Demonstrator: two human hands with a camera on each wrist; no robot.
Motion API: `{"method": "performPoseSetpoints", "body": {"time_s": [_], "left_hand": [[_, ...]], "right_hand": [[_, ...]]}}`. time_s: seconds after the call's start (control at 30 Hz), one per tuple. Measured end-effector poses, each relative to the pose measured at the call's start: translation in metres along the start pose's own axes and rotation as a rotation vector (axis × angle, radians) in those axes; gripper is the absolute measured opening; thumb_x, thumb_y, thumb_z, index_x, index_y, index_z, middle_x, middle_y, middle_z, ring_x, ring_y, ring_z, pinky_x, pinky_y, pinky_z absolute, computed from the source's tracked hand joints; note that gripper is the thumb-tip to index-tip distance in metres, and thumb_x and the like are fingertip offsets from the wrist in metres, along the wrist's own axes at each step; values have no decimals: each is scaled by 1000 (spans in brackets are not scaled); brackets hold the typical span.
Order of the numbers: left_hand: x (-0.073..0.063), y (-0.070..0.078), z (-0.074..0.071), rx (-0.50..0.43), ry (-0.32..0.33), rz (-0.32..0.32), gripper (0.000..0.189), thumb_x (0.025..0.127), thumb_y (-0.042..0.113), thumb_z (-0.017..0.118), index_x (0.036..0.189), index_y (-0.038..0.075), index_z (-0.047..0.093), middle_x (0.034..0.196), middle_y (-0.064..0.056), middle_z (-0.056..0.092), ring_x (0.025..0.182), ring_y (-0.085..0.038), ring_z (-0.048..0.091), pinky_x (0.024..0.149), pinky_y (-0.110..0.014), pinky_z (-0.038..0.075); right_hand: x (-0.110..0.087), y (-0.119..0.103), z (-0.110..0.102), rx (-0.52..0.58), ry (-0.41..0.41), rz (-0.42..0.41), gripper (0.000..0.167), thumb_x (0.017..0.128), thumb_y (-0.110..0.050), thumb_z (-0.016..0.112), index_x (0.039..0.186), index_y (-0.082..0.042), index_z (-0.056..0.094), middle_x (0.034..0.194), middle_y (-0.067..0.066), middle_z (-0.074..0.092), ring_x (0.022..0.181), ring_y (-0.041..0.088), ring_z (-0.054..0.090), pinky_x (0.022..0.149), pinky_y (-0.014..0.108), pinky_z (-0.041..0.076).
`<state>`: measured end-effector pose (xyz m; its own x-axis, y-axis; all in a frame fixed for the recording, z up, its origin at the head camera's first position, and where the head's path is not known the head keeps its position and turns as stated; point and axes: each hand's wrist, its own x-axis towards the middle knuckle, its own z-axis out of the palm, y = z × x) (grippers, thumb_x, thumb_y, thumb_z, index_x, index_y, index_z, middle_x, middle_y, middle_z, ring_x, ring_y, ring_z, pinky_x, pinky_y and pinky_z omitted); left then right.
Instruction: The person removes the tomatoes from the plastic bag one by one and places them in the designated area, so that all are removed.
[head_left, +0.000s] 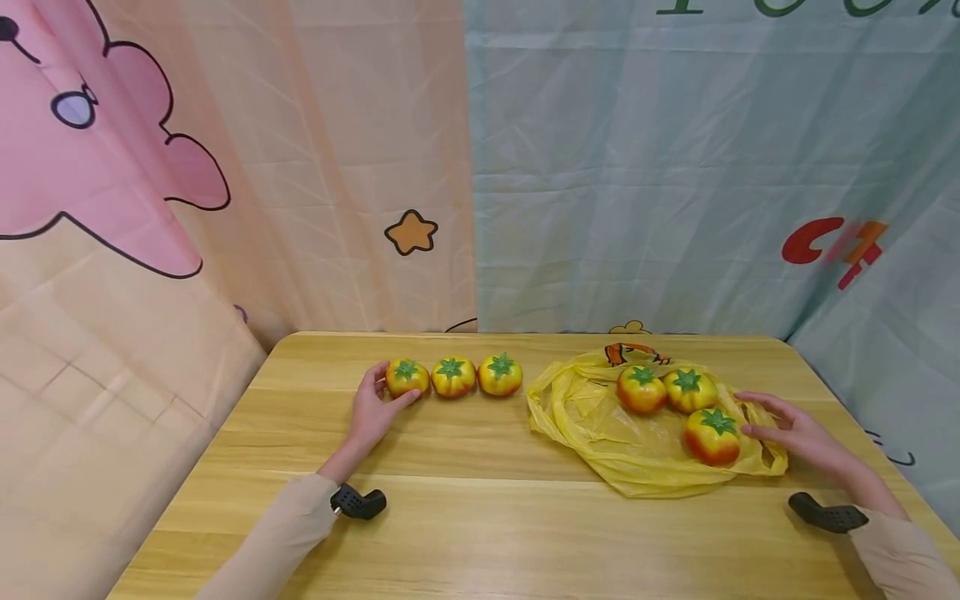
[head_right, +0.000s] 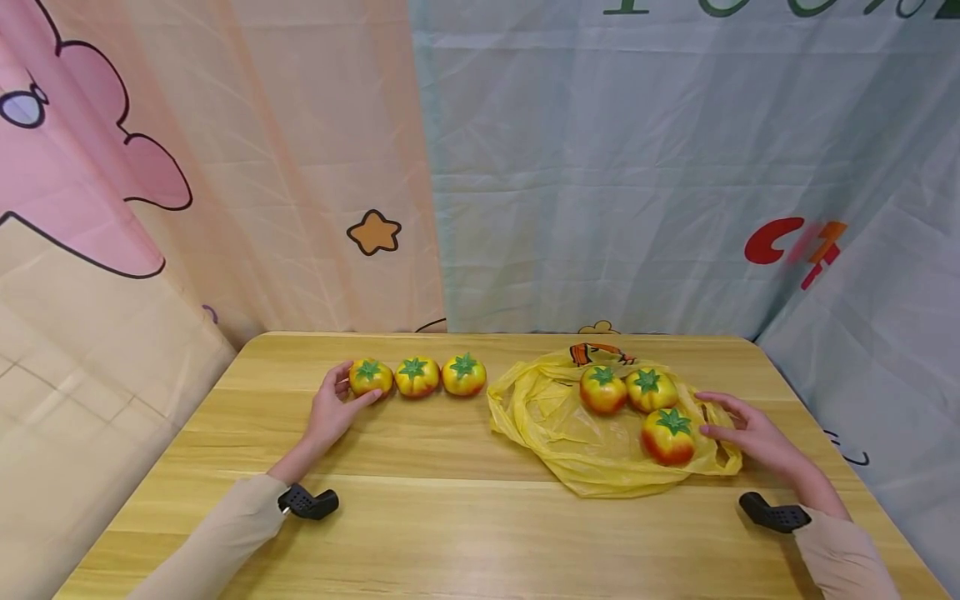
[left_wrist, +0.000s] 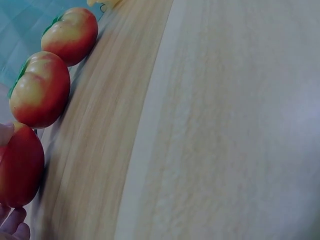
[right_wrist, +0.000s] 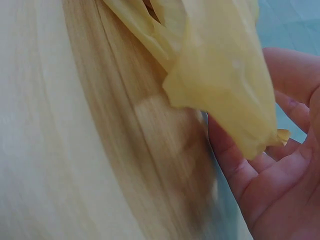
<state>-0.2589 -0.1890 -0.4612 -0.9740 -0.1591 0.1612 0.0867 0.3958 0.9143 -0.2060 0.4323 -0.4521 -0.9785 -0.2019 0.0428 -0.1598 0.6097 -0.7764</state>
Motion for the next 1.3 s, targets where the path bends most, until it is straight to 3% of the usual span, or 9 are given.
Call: {"method": "performPoseSetpoints", "body": {"time_s": [0.3, 0.43, 0.53, 0.73, 1.03, 1.1, 1.17, 1.27, 1.3], "left_hand": [[-1, 0, 0, -4, 1, -12, 75, 82, 16, 77, 142, -2, 35, 145, -21, 39, 126, -36, 44, 110, -48, 36], [-2, 1, 0, 3, 17, -5, 75, 81, 16, 77, 142, -2, 36, 145, -22, 38, 126, -37, 43, 110, -48, 35], [-5, 5, 0, 18, 51, 1, 75, 81, 17, 78, 141, -1, 37, 145, -23, 35, 127, -38, 39, 110, -49, 33], [-10, 15, 0, 27, 123, 12, 73, 80, 19, 78, 140, 1, 40, 145, -22, 36, 131, -38, 35, 110, -49, 31], [-23, 34, 6, 14, 146, 38, 70, 81, 17, 78, 138, 2, 42, 143, -20, 39, 131, -37, 37, 111, -50, 31], [-26, 39, 9, -2, 148, 51, 69, 80, 17, 78, 138, 3, 43, 142, -20, 40, 129, -37, 39, 110, -50, 32], [-29, 45, 13, -23, 144, 60, 69, 80, 17, 79, 137, 4, 43, 141, -19, 40, 127, -36, 39, 110, -51, 33], [-33, 53, 20, -55, 131, 73, 68, 80, 16, 78, 137, 4, 43, 140, -19, 41, 127, -36, 39, 110, -51, 32], [-34, 55, 23, -61, 127, 75, 67, 81, 16, 78, 137, 5, 43, 140, -19, 41, 128, -36, 39, 111, -51, 31]], "right_hand": [[0, 4, 0, -41, 16, -40, 48, 97, -16, 56, 143, -20, 43, 143, -17, 41, 106, -32, 24, 101, 68, 29], [-2, 4, 0, -45, 31, -58, 47, 97, -16, 56, 142, -20, 44, 140, -23, 42, 106, -32, 25, 108, 26, 35], [-3, 3, 1, -52, 41, -76, 46, 97, -16, 55, 142, -18, 45, 137, -27, 41, 107, -32, 25, 82, -2, 27], [-6, 1, 3, -17, 53, -101, 46, 98, -15, 53, 143, -18, 44, 141, -26, 41, 108, -32, 26, 84, -3, 24], [-6, 1, 6, 10, 78, -103, 46, 99, -14, 52, 144, -17, 43, 135, -26, 44, 109, -31, 27, 85, -3, 24], [-5, 0, 6, 23, 75, -75, 47, 99, -17, 52, 145, -18, 42, 138, -26, 42, 108, -31, 25, 108, 10, 24], [-4, -1, 7, 34, 70, -43, 48, 100, -20, 51, 146, -21, 40, 141, -24, 40, 107, -30, 23, 119, 39, 20], [-2, -2, 6, 21, 67, -18, 47, 100, -23, 50, 146, -21, 40, 145, -20, 38, 107, -29, 23, 116, 41, 26], [-2, -2, 6, 10, 68, -17, 47, 100, -24, 50, 146, -21, 39, 146, -18, 39, 107, -29, 23, 112, 25, 30]]}}
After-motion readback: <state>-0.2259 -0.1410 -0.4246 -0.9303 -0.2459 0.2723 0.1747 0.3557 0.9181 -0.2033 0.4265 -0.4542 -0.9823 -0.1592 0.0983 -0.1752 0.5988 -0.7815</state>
